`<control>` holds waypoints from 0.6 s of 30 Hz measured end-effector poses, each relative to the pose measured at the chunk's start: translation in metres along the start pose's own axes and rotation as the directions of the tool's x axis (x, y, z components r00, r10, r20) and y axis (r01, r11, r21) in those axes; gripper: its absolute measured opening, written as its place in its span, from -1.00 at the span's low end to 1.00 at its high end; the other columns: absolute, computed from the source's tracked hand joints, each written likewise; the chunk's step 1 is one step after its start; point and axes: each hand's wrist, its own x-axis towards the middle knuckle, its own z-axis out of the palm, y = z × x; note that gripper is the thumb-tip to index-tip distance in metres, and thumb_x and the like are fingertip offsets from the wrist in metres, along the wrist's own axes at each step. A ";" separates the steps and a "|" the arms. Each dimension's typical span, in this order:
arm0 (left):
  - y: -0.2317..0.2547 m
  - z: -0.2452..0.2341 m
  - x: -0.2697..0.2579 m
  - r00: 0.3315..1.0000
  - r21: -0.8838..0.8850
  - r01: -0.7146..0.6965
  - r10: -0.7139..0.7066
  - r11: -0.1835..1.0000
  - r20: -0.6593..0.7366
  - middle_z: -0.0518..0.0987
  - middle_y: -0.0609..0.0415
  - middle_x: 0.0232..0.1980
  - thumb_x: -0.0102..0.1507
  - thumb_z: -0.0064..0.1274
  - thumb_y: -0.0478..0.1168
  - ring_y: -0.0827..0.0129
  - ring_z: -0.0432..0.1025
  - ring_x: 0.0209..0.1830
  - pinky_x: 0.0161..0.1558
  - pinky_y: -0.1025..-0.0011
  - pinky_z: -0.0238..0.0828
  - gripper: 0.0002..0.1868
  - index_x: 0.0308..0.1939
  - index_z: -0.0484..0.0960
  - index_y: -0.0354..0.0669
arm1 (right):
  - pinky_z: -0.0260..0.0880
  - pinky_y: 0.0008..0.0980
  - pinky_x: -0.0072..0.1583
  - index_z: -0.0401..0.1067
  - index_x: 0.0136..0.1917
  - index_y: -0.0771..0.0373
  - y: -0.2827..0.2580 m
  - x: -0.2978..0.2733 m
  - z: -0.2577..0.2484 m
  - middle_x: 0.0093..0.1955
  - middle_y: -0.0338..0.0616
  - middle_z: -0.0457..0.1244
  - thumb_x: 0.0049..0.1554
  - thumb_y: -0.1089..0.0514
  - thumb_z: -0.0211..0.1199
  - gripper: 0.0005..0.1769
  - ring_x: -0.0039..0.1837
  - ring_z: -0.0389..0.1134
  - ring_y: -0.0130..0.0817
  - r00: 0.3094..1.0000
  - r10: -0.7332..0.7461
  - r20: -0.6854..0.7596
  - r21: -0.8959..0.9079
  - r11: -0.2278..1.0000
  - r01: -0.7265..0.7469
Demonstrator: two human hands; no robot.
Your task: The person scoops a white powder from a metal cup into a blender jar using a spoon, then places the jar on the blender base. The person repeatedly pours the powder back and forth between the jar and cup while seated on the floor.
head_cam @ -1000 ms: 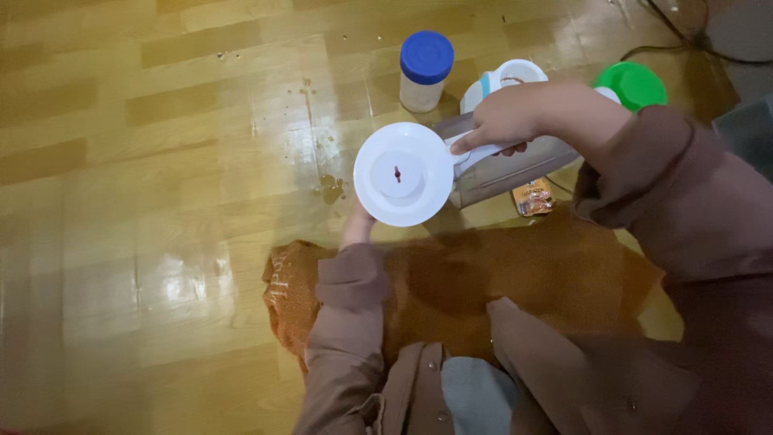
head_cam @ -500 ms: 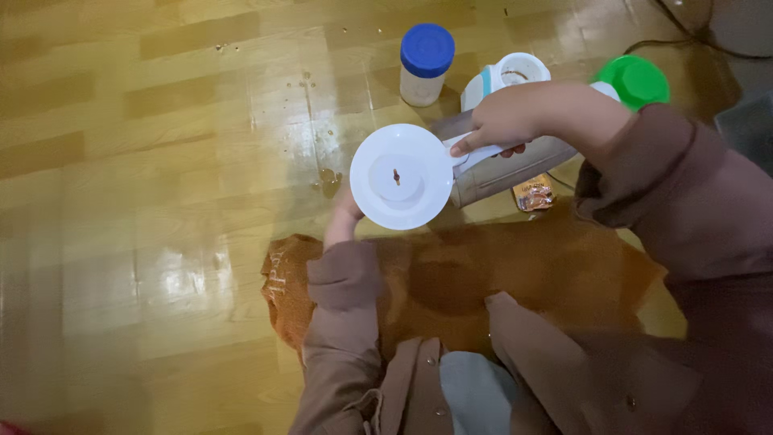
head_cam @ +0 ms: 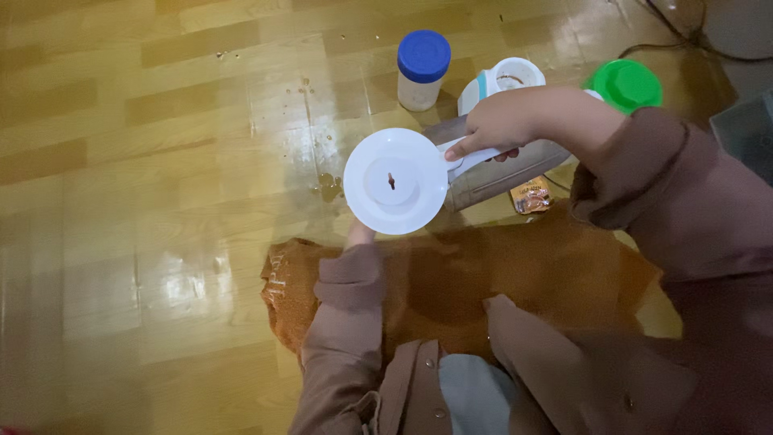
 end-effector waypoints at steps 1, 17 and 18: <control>0.004 0.005 -0.002 1.000 0.045 -0.011 0.010 0.999 0.007 0.68 -0.18 0.11 0.27 0.16 -0.24 0.19 0.58 0.04 0.00 0.25 0.58 -0.57 0.20 0.59 -0.33 | 0.38 -0.16 -0.08 0.50 -0.48 0.29 0.000 0.000 0.000 -0.49 -0.09 0.31 0.15 -0.55 -0.08 -0.09 -0.32 0.38 -0.16 1.000 -0.015 0.005 0.007 1.000 0.015; 0.057 0.000 -0.018 0.995 0.476 -0.096 0.098 0.874 0.020 0.68 -0.16 0.10 0.27 0.16 -0.20 0.21 0.57 0.03 0.01 0.25 0.57 -0.58 0.18 0.60 -0.31 | 0.40 -0.11 -0.01 0.54 -0.45 0.31 0.002 0.002 0.003 -0.44 -0.07 0.35 0.14 -0.57 -0.08 -0.07 -0.24 0.43 -0.13 0.999 0.044 -0.025 -0.026 0.999 -0.044; 0.052 0.005 -0.013 0.993 0.415 -0.121 0.114 0.902 0.042 0.68 -0.16 0.10 0.27 0.16 -0.20 0.21 0.57 0.03 0.01 0.25 0.56 -0.58 0.18 0.60 -0.31 | 0.40 -0.11 -0.01 0.55 -0.46 0.31 0.002 0.003 0.003 -0.45 -0.08 0.35 0.14 -0.57 -0.08 -0.06 -0.25 0.43 -0.13 0.999 0.041 -0.034 -0.034 0.999 -0.042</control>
